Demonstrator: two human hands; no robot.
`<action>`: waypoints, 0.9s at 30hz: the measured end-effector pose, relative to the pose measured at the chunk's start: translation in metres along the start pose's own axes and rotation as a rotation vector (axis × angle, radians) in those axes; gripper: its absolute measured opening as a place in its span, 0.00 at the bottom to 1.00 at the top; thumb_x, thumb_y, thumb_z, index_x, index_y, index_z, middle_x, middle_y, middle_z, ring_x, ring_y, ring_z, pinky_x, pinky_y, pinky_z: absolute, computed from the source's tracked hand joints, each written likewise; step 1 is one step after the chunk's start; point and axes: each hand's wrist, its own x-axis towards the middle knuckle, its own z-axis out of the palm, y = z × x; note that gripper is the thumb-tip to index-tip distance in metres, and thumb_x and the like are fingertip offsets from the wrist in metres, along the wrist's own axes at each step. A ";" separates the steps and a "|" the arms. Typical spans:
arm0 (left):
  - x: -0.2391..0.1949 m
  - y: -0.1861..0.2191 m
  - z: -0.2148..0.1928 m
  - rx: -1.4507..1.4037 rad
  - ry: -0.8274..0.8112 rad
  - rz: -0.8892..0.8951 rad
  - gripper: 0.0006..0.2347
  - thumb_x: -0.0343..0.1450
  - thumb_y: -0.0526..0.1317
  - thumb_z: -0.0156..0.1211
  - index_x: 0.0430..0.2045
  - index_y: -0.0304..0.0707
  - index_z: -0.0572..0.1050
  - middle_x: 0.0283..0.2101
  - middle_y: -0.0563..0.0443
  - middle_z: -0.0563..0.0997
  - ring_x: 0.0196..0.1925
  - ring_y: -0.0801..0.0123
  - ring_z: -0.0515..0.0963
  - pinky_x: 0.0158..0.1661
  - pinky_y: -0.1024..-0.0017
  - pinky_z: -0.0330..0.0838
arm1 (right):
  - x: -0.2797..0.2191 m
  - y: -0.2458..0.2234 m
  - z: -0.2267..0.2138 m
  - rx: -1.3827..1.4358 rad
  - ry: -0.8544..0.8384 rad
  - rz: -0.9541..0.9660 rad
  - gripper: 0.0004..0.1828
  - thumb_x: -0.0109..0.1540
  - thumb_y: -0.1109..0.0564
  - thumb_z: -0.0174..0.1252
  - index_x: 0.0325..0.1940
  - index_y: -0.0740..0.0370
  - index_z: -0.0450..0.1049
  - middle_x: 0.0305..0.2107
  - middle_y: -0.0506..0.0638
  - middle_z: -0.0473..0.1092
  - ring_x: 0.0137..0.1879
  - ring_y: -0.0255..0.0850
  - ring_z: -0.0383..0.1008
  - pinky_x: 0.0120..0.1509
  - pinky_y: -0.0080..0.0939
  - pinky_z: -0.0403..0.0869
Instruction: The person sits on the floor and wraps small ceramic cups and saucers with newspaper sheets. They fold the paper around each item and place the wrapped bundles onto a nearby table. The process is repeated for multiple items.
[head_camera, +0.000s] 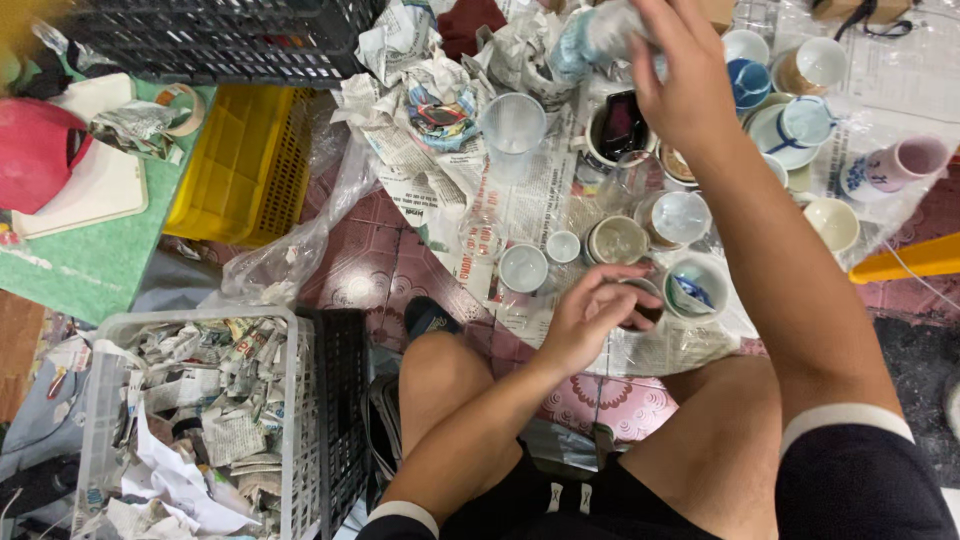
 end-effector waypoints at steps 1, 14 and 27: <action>0.000 -0.001 -0.001 0.019 0.002 0.016 0.14 0.79 0.36 0.53 0.59 0.29 0.66 0.61 0.38 0.76 0.54 0.61 0.82 0.50 0.65 0.81 | 0.011 0.011 0.010 -0.035 -0.047 -0.027 0.19 0.71 0.70 0.57 0.66 0.68 0.69 0.60 0.65 0.69 0.64 0.65 0.70 0.68 0.54 0.70; -0.013 0.007 -0.008 0.043 0.016 -0.079 0.12 0.81 0.36 0.53 0.58 0.30 0.68 0.43 0.44 0.81 0.45 0.71 0.80 0.45 0.71 0.76 | 0.034 0.076 0.092 -0.276 -0.350 -0.167 0.08 0.72 0.58 0.59 0.53 0.64 0.74 0.42 0.63 0.74 0.47 0.62 0.75 0.50 0.59 0.73; -0.020 0.011 -0.007 0.103 -0.029 -0.100 0.12 0.80 0.35 0.53 0.57 0.31 0.69 0.43 0.46 0.81 0.47 0.72 0.81 0.46 0.72 0.78 | 0.028 0.068 0.091 -0.261 -0.311 -0.278 0.16 0.71 0.59 0.61 0.63 0.61 0.75 0.50 0.56 0.75 0.53 0.56 0.76 0.54 0.53 0.75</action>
